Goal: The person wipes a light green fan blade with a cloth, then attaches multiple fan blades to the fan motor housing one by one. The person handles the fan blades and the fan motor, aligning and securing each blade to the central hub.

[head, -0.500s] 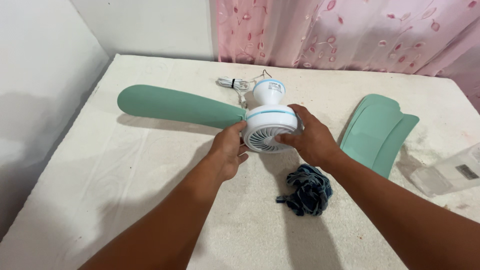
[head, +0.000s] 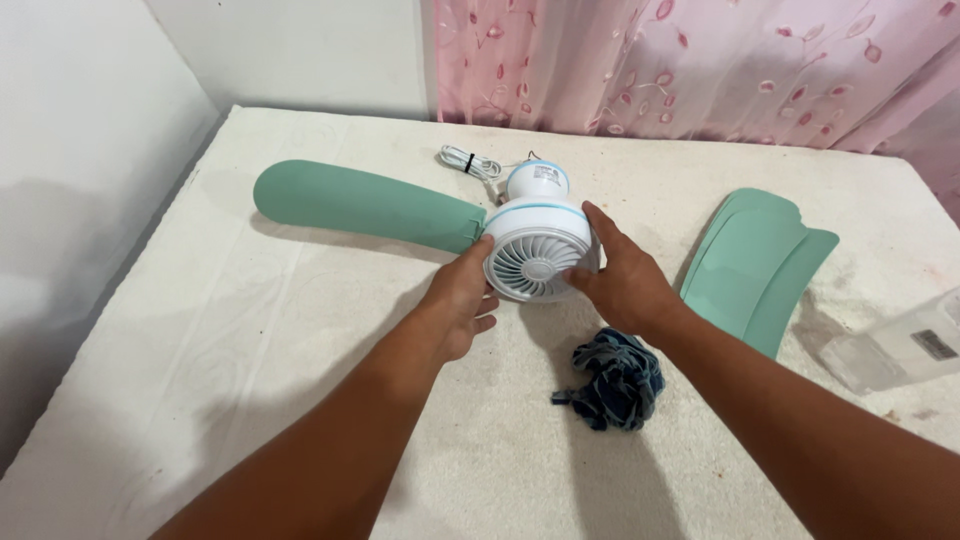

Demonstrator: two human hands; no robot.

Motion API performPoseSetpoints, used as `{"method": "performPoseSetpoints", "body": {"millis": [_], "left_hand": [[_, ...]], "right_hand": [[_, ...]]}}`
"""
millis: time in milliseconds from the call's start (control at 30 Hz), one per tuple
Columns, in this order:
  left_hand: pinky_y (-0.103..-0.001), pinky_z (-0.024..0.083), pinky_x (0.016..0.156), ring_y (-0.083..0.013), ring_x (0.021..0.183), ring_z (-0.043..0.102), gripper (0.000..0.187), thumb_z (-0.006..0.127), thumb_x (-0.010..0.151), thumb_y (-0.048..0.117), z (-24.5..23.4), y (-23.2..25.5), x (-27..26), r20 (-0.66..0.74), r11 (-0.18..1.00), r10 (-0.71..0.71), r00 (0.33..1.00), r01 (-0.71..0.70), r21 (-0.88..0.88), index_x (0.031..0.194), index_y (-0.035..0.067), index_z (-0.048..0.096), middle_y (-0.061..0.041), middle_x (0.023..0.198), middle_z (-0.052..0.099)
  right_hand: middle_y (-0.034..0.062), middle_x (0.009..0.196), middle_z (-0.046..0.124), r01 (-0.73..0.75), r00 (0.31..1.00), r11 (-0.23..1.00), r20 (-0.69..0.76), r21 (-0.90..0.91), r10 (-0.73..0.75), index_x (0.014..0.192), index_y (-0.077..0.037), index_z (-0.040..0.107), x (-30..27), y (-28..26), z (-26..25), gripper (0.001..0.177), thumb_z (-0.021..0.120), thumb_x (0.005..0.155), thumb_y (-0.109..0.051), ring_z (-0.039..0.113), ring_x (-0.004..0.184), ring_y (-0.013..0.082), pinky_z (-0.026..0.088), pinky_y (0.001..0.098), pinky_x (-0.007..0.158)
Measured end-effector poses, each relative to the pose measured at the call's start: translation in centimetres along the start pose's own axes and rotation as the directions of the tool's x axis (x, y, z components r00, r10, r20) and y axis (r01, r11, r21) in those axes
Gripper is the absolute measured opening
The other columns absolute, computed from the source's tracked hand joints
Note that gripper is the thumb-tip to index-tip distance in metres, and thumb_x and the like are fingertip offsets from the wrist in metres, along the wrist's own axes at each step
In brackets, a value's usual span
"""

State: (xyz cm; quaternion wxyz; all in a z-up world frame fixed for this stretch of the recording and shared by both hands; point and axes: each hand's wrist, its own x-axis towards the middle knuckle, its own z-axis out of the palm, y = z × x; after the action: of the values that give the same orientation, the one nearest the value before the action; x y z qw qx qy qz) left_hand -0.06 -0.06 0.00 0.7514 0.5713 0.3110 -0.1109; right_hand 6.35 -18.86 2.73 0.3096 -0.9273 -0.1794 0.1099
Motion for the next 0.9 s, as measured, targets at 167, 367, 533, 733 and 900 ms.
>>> {"method": "performPoseSetpoints", "body": {"millis": [167,367,533,733,900], "left_hand": [[-0.05,0.035,0.118,-0.0356,0.14,0.046,0.07,0.035,0.1,0.054,0.1,0.0,-0.7,0.019,1.0,0.001,1.0,-0.001,0.014,0.156,0.011,0.033,-0.019,0.149,0.048],[-0.05,0.037,0.117,-0.0352,0.14,0.047,0.073,0.036,0.1,0.054,0.7,-1.4,-2.5,0.046,0.998,0.011,0.999,-0.014,0.067,0.156,0.008,0.032,-0.02,0.148,0.048],[-0.049,0.038,0.116,-0.0341,0.138,0.047,0.075,0.038,0.098,0.057,0.8,-2.1,-3.2,0.048,0.997,0.005,0.999,-0.009,0.081,0.156,0.01,0.033,-0.019,0.148,0.048],[-0.049,0.039,0.114,-0.0342,0.136,0.048,0.074,0.035,0.098,0.058,0.7,-1.8,-3.0,0.015,0.997,0.004,1.0,-0.005,0.083,0.155,0.011,0.036,-0.018,0.148,0.05],[-0.048,0.039,0.115,-0.0342,0.138,0.048,0.076,0.036,0.097,0.059,0.3,-1.8,-3.4,-0.016,0.994,0.017,1.0,-0.015,0.11,0.156,0.012,0.034,-0.018,0.152,0.048]], "right_hand": [[0.012,0.153,0.05,-0.072,0.997,0.997,0.032,0.018,0.072,0.158,-0.031,0.031,-0.4,-0.6,-1.0,0.074,0.067,0.094,-0.023,0.053,0.136,0.0349,0.044,0.0445,0.113],[0.0051,0.152,0.051,-0.144,0.988,0.973,0.08,0.182,0.131,0.157,-0.032,0.032,-2.8,-0.8,-1.9,0.072,0.065,0.094,-0.019,0.068,0.117,0.0292,0.059,0.0435,0.095],[0.0093,0.151,0.053,-0.094,0.995,0.988,0.043,0.124,0.089,0.159,-0.032,0.029,-3.8,-0.3,-1.5,0.077,0.066,0.092,-0.02,0.069,0.116,0.0281,0.054,0.0399,0.1],[0.0165,0.147,0.053,-0.036,0.999,0.999,0.035,-0.002,0.036,0.161,-0.031,0.023,-3.4,-0.4,-1.1,0.083,0.067,0.091,-0.023,0.066,0.118,0.0307,0.051,0.0428,0.103],[0.0155,0.147,0.054,-0.04,0.998,0.999,0.051,-0.018,0.041,0.161,-0.032,0.024,-3.5,-0.8,-0.9,0.086,0.068,0.088,-0.024,0.066,0.119,0.0296,0.05,0.0426,0.105]]}}
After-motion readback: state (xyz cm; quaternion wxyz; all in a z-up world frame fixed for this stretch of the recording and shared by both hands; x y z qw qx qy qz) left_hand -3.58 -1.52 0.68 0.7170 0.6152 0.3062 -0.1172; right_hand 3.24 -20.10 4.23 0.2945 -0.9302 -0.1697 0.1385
